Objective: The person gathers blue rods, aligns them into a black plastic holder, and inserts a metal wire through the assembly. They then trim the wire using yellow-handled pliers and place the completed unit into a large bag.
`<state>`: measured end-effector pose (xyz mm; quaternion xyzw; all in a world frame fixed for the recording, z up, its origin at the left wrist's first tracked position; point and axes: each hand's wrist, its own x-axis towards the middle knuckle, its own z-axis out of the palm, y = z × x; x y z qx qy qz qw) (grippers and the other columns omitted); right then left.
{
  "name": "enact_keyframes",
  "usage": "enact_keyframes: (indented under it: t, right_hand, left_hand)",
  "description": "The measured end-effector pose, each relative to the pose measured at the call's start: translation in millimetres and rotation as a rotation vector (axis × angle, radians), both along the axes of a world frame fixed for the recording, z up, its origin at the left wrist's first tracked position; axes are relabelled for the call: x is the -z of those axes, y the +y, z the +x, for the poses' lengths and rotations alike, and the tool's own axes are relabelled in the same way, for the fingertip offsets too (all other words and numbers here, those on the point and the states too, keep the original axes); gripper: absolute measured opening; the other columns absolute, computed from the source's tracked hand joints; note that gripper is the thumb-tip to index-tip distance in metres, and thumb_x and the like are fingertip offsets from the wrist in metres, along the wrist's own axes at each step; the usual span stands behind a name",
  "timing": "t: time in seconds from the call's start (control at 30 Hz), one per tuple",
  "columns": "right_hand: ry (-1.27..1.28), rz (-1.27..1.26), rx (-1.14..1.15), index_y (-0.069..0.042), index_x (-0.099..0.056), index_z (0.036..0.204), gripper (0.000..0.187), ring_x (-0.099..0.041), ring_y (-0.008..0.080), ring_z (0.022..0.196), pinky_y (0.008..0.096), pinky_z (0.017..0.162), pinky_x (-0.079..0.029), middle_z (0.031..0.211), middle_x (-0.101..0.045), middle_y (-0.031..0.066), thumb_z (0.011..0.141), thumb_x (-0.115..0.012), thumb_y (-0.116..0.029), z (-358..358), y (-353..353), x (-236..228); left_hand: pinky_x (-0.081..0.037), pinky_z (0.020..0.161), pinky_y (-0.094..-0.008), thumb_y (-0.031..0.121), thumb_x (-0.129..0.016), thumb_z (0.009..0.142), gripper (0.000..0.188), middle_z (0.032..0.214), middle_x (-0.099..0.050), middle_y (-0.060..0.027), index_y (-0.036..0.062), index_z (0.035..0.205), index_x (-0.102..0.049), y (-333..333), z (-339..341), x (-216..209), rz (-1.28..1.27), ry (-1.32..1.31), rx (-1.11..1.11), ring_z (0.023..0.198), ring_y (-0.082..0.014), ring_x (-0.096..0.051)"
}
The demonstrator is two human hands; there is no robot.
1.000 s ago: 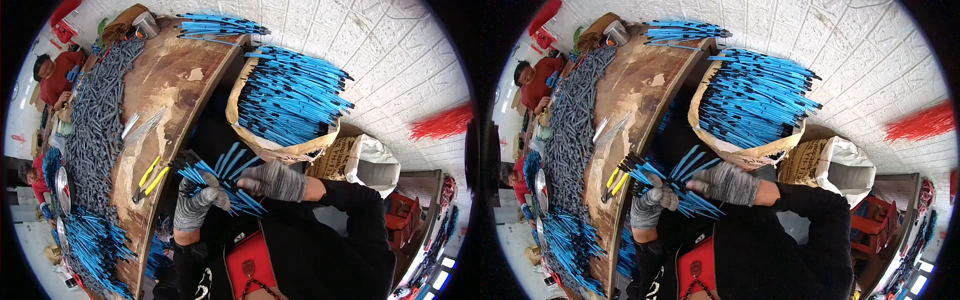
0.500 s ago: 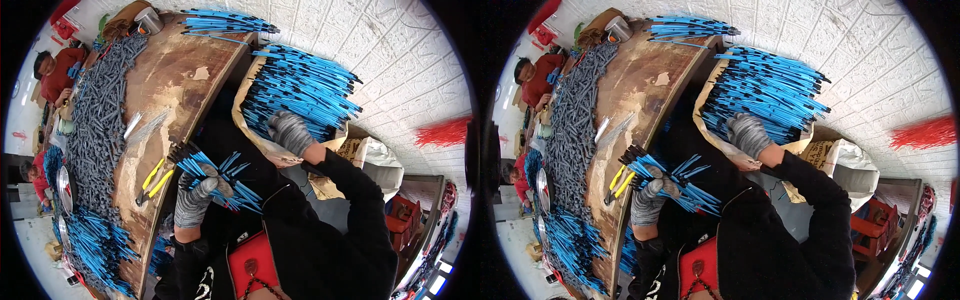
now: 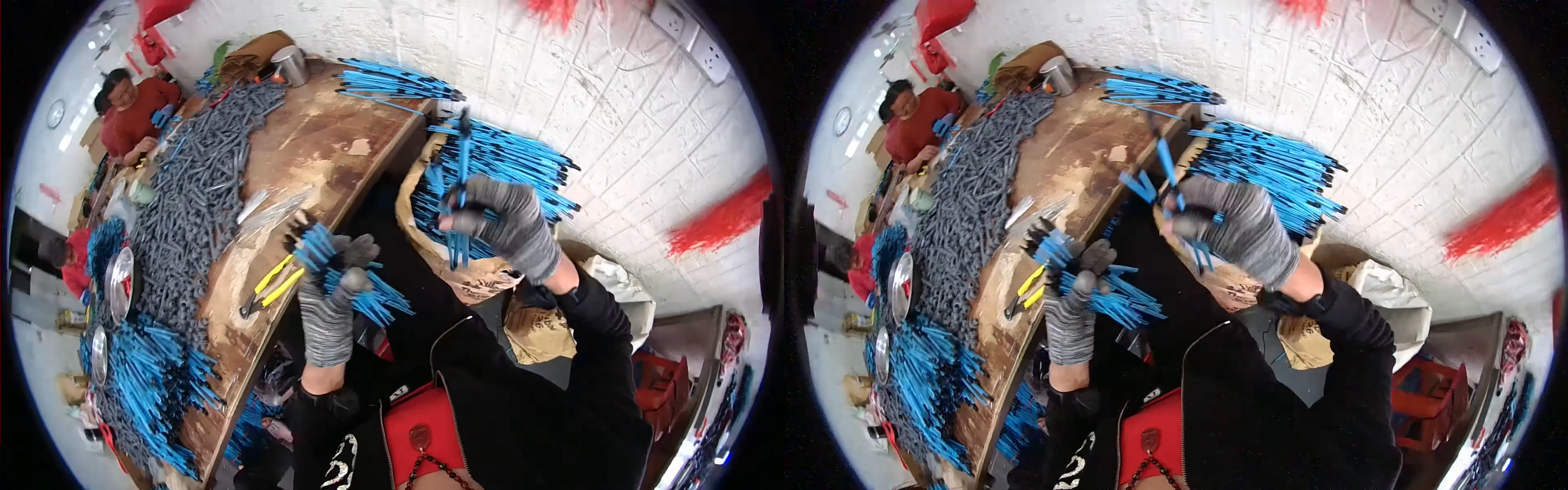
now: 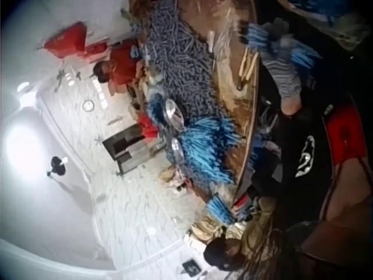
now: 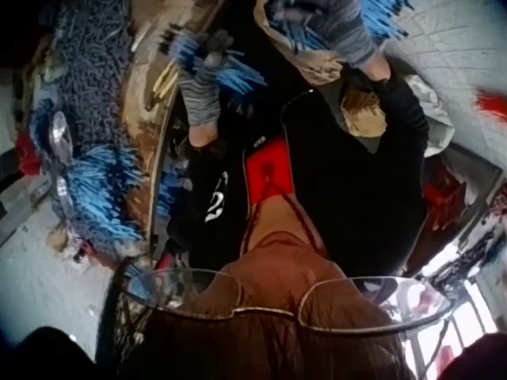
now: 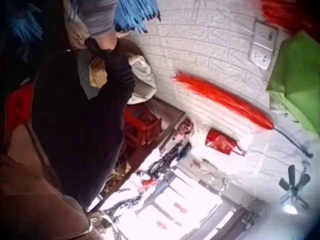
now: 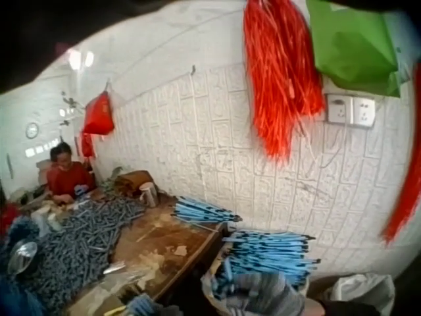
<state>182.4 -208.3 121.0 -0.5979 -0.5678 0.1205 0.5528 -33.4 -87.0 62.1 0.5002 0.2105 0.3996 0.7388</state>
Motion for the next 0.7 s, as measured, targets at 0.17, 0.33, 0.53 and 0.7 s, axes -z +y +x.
enact_keyframes:
  t: [0.17, 0.33, 0.53, 0.7]
  right_hand:
    - [0.208, -0.265, -0.505, -0.002, -0.062, 0.103, 0.028, -0.067, 0.0190, 0.077, 0.0289, 0.070, -0.052, 0.085, -0.068, 0.0111, 0.080, -0.071, -0.016, -87, 25, 22]
    - [-0.002, -0.385, -0.770, -0.002, -0.061, 0.102, 0.028, -0.066, 0.0251, 0.078, 0.0328, 0.072, -0.052, 0.082, -0.066, 0.0139, 0.083, -0.068, -0.022, -124, 59, 55]
    - [-0.165, -0.354, -1.161, -0.002, -0.060, 0.095, 0.031, -0.062, 0.0319, 0.075, 0.0356, 0.067, -0.051, 0.080, -0.062, 0.0164, 0.083, -0.066, -0.031, -170, 99, 70]
    - [-0.666, -0.464, -1.223, -0.003, -0.063, 0.105, 0.041, -0.063, 0.0270, 0.083, 0.0357, 0.072, -0.050, 0.091, -0.064, 0.0141, 0.081, -0.068, -0.036, -185, 128, 59]
  left_hand:
    - [-0.050, 0.073, -0.0248, 0.007, -0.074, 0.078, 0.027, 0.092, -0.065, -0.0045, 0.0023, 0.100, -0.060, -32, -40, -29, 0.066, 0.196, -0.164, 0.086, -0.0127, -0.062]
    - [-0.050, 0.073, -0.0258, 0.004, -0.075, 0.077, 0.021, 0.085, -0.064, -0.0039, 0.0022, 0.094, -0.062, -41, -99, -28, -0.039, 0.165, -0.517, 0.078, -0.0133, -0.061]
    - [-0.052, 0.069, -0.0313, 0.010, -0.076, 0.076, 0.026, 0.079, -0.063, -0.0072, 0.0027, 0.095, -0.059, -50, -160, 0, -0.078, -0.098, -0.464, 0.074, -0.0198, -0.064]
    - [-0.052, 0.069, -0.0334, 0.015, -0.076, 0.076, 0.031, 0.077, -0.063, -0.0085, 0.0022, 0.097, -0.058, -44, -198, 23, -0.185, -0.119, -0.335, 0.071, -0.0211, -0.063]
